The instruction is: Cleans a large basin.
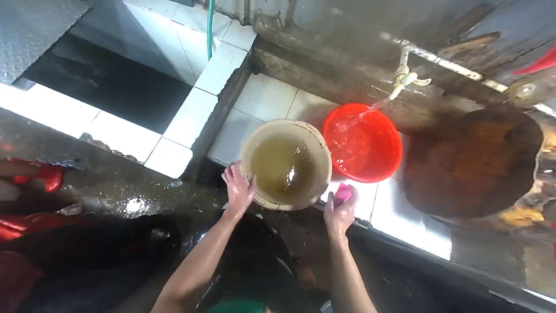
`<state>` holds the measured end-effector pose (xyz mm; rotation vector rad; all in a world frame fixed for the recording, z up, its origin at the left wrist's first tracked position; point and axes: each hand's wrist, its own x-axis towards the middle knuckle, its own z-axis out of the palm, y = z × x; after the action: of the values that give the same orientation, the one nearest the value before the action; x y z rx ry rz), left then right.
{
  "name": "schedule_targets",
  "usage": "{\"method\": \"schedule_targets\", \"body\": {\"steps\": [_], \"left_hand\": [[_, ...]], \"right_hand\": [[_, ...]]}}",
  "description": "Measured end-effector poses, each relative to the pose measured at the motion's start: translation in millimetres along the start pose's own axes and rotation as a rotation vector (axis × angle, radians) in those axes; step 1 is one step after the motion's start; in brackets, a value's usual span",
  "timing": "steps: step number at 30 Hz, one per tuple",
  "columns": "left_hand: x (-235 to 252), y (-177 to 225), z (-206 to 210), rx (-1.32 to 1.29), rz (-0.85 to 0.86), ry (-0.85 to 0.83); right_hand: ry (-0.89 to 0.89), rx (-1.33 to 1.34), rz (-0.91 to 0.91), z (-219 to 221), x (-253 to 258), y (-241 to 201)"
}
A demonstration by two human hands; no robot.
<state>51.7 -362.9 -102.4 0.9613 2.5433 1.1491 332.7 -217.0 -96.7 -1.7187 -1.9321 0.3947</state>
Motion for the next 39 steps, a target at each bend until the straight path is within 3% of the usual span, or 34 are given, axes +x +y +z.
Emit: {"method": "schedule_targets", "body": {"steps": [4, 7, 9, 11, 15, 18, 21, 24, 29, 32, 39], "left_hand": [[7, -12, 18, 0.073, 0.073, 0.078], [24, -30, 37, 0.077, -0.125, 0.009], [36, -42, 48, -0.031, -0.292, -0.1], [42, -50, 59, -0.095, -0.349, -0.159], [45, -46, 63, -0.199, -0.379, -0.026], [68, -10, 38, -0.336, -0.489, -0.018], [111, 34, -1, -0.354, -0.696, -0.177], [135, 31, 2, -0.477, -0.819, -0.154], [117, 47, 6, -0.435, -0.874, -0.102], [89, 47, 10, -0.393, -0.807, -0.07], [-7, 27, 52, -0.477, -0.769, 0.109]], "right_hand": [[-0.315, 0.134, 0.262, 19, 34, 31], [-0.425, 0.343, 0.39, 54, 35, 26], [-0.41, 0.474, 0.529, 77, 27, 26], [-0.314, 0.53, 0.658, 89, 22, 20], [-0.216, 0.542, 0.78, 83, 26, -1], [-0.188, 0.589, 0.76, 51, 55, -40], [-0.257, 0.644, 0.685, 18, 106, -84], [-0.329, 0.663, 0.642, 16, 141, -110], [-0.338, 0.697, 0.609, 18, 139, -85], [-0.388, 0.705, 0.572, 15, 126, -60], [-0.467, 0.791, 0.545, 13, 94, 5]]}}
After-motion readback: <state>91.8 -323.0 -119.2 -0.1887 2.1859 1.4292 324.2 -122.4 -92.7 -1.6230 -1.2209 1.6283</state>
